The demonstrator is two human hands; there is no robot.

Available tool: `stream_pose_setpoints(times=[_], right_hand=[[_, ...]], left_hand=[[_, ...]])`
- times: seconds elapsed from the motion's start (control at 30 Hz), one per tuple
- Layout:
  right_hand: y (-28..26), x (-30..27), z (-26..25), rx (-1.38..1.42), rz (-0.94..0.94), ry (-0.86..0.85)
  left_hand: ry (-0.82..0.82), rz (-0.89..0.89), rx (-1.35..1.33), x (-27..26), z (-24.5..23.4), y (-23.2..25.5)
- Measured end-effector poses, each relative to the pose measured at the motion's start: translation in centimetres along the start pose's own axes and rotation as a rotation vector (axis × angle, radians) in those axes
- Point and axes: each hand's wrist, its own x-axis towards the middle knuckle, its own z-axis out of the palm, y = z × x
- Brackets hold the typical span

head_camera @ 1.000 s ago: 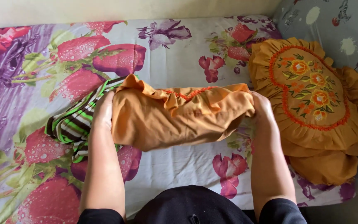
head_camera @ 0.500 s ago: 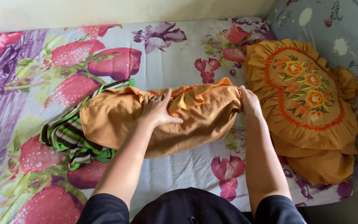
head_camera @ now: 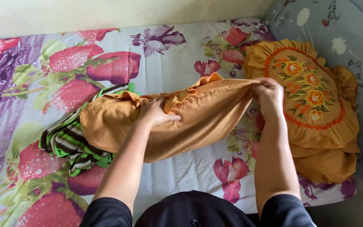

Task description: Putting a pillow into a pillowcase and folding a striped garment on a bed.

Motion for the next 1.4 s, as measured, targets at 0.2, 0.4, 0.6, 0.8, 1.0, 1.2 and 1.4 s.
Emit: stream_pose_setpoints(times=[0.2, 0.4, 0.6, 0.8, 1.0, 1.2, 1.4], right_hand=[[3.3, 2.1, 2.9, -0.154, -0.556, 0.351], [6.6, -5.2, 12.7, -0.657, -1.04, -0.048], [4.3, -10.6, 15.5, -0.798, -1.185, -0.287], [3.0, -5.8, 11.3, -0.981, -0.873, 0.164], [3.2, -7.3, 14.5, -0.937, -0.865, -0.103], [2.9, -7.9, 17.8, -0.874, -0.964, -0.059], [3.3, -8.1, 16.7, -0.928, -0.947, -0.071]], left_hand=[[0.01, -0.023, 0.051, 0.6, 0.0, -0.2], [0.008, -0.063, 0.045, 1.3, -0.3, -0.1], [0.034, -0.006, -0.039, 1.7, 0.5, -1.3], [0.068, -0.017, 0.001, 0.9, 0.1, -0.2], [0.103, -0.02, 0.025, 0.5, 0.1, -0.1], [0.145, -0.075, 0.139, -1.0, 0.3, -1.5], [0.476, -0.057, 0.413, -0.9, -0.2, -12.3]])
